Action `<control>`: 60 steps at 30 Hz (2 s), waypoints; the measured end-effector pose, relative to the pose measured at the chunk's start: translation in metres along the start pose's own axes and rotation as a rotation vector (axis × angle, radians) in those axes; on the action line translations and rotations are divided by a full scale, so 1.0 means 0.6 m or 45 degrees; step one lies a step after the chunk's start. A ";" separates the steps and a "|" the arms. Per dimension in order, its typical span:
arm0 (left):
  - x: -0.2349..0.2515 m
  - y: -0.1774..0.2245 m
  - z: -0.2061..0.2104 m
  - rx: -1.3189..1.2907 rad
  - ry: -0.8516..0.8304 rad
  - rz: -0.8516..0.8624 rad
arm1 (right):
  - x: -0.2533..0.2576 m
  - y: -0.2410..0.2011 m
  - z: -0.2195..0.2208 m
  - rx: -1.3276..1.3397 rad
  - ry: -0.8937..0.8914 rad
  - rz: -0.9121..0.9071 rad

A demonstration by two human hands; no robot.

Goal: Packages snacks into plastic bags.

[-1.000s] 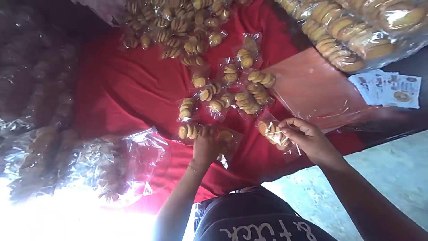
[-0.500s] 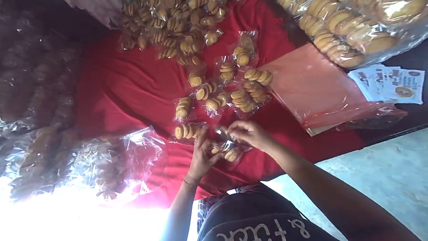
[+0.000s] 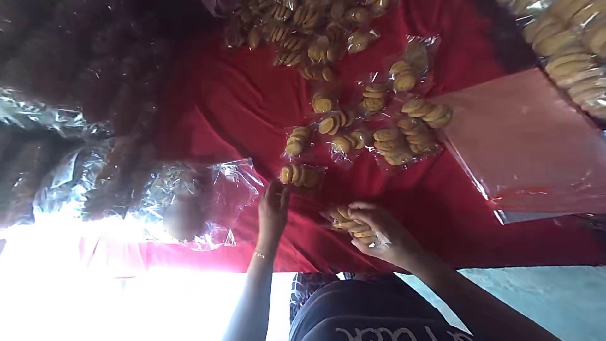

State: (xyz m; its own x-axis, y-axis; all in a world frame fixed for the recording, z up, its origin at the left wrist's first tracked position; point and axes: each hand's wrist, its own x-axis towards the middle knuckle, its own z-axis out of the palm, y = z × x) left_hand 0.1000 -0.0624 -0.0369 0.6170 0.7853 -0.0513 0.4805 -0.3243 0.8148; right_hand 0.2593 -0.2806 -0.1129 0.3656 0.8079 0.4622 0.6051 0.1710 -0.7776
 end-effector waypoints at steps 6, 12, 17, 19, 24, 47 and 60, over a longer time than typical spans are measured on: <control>0.071 -0.020 0.035 0.136 0.331 -0.188 | 0.005 -0.007 0.000 0.709 0.163 0.277; 0.072 0.072 0.026 0.201 -0.252 0.868 | 0.048 -0.016 -0.068 0.908 -0.149 0.261; 0.144 0.141 0.036 0.211 -0.847 0.933 | 0.077 0.004 -0.091 0.901 -0.343 0.292; 0.231 0.118 0.033 0.409 -0.591 0.917 | 0.066 0.014 -0.094 0.886 -0.322 0.416; 0.369 0.063 0.020 0.770 -0.825 0.293 | 0.028 0.009 -0.115 0.904 -0.331 0.501; -0.018 -0.061 0.035 -0.262 -0.793 0.630 | 0.049 -0.003 -0.092 0.775 -0.710 0.559; 0.007 -0.059 0.079 -0.231 -0.633 0.793 | 0.141 0.046 -0.077 0.423 0.156 0.279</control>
State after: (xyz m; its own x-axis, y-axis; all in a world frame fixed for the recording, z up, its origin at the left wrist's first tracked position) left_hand 0.1154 -0.0727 -0.0935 0.9625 0.1497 0.2262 -0.1237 -0.5000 0.8571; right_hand 0.3396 -0.2334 -0.0752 0.5540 0.7758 0.3020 0.2496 0.1913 -0.9493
